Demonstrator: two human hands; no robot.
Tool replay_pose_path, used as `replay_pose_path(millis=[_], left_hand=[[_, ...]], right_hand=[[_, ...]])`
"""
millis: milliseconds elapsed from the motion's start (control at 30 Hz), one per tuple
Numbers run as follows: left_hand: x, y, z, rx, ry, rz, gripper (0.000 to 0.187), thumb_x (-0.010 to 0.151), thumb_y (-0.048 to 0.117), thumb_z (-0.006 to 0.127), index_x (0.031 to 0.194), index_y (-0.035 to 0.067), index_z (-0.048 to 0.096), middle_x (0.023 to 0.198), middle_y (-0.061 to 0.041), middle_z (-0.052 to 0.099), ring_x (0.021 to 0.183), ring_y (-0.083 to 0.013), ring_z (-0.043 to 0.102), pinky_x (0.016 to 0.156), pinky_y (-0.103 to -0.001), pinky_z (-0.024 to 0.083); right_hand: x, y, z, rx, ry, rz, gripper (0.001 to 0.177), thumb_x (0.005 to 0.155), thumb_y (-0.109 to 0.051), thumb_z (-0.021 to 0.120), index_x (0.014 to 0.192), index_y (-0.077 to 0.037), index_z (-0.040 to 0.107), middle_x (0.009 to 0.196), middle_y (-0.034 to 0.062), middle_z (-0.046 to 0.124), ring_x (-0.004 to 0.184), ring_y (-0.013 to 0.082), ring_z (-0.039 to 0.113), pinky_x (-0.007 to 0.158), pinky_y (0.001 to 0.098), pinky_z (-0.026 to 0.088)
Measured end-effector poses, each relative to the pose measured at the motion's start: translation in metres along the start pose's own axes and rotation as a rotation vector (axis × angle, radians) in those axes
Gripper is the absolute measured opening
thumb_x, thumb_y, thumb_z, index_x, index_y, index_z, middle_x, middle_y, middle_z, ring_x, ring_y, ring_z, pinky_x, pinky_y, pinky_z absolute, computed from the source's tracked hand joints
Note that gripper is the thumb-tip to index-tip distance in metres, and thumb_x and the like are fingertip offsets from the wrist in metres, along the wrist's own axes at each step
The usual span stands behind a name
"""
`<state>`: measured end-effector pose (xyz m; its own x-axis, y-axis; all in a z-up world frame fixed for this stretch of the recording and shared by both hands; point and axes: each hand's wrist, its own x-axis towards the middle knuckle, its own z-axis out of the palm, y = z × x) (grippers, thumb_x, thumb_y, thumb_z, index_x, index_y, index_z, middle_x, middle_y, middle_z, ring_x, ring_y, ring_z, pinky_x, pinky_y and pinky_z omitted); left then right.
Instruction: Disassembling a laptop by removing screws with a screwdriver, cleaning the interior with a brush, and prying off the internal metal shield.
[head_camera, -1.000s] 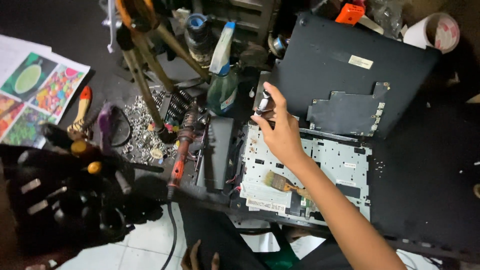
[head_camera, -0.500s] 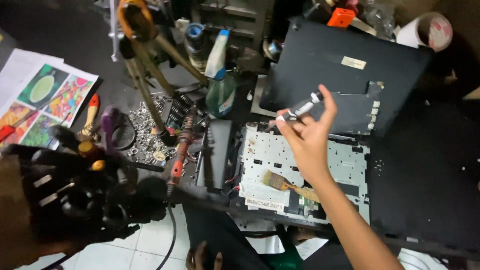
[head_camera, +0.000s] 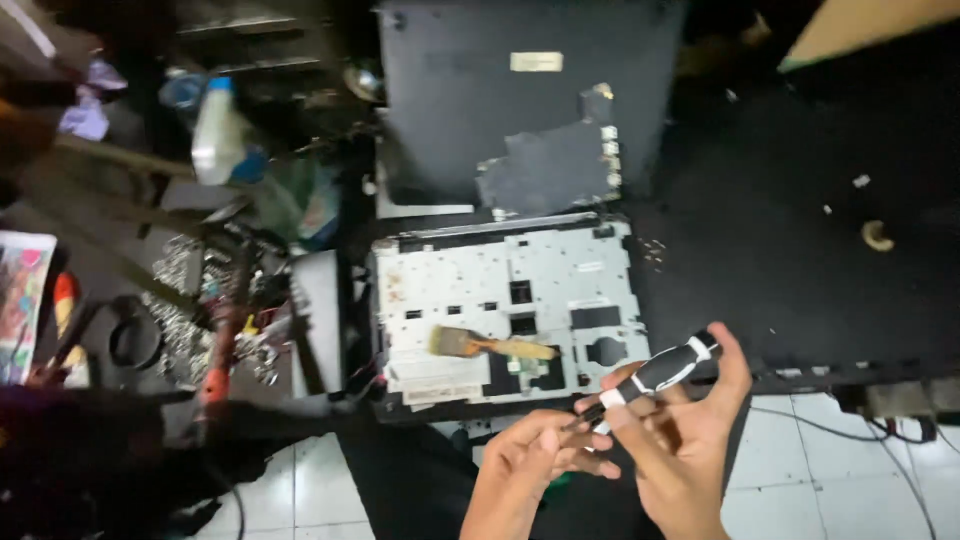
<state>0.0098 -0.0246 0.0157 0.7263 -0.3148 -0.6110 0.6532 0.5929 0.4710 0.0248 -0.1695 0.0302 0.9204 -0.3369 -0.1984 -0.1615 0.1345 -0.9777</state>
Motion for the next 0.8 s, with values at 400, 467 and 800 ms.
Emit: replay_pose_path(millis=[400, 467, 800], left_hand=[[0.045, 0.008, 0.060, 0.722, -0.071, 0.511, 0.023, 0.094, 0.024, 0.068, 0.099, 0.006, 0.079, 0.098, -0.010, 0.084, 0.083, -0.0193, 0.080, 0.079, -0.031, 0.065], [0.069, 0.025, 0.072, 0.998, -0.043, 0.597, 0.030, 0.094, 0.037, 0.065, 0.102, 0.013, 0.082, 0.105, -0.002, 0.085, 0.097, -0.0135, 0.079, 0.091, -0.028, 0.060], [0.224, 0.043, 0.073, 1.540, -0.004, 1.099, 0.016, 0.094, 0.014, 0.072, 0.106, 0.013, 0.082, 0.093, -0.004, 0.070, 0.071, -0.0206, 0.063, 0.104, -0.046, 0.044]], right_hand=[[0.001, 0.003, -0.062, 0.180, 0.193, -0.346, 0.103, 0.079, 0.014, 0.066, 0.159, -0.029, 0.016, 0.098, 0.0258, 0.066, 0.071, 0.0219, 0.063, 0.074, 0.0404, 0.062], [-0.007, 0.004, -0.062, 0.147, 0.303, -0.383, 0.101, 0.080, 0.014, 0.063, 0.159, -0.028, 0.016, 0.093, 0.0236, 0.059, 0.079, 0.0236, 0.057, 0.082, 0.0476, 0.064], [-0.040, 0.109, -0.077, 0.085, 0.499, -0.028, 0.093, 0.067, 0.010, 0.074, 0.146, -0.011, 0.031, 0.082, 0.0349, 0.070, 0.061, 0.0397, 0.068, 0.073, 0.0563, 0.065]])
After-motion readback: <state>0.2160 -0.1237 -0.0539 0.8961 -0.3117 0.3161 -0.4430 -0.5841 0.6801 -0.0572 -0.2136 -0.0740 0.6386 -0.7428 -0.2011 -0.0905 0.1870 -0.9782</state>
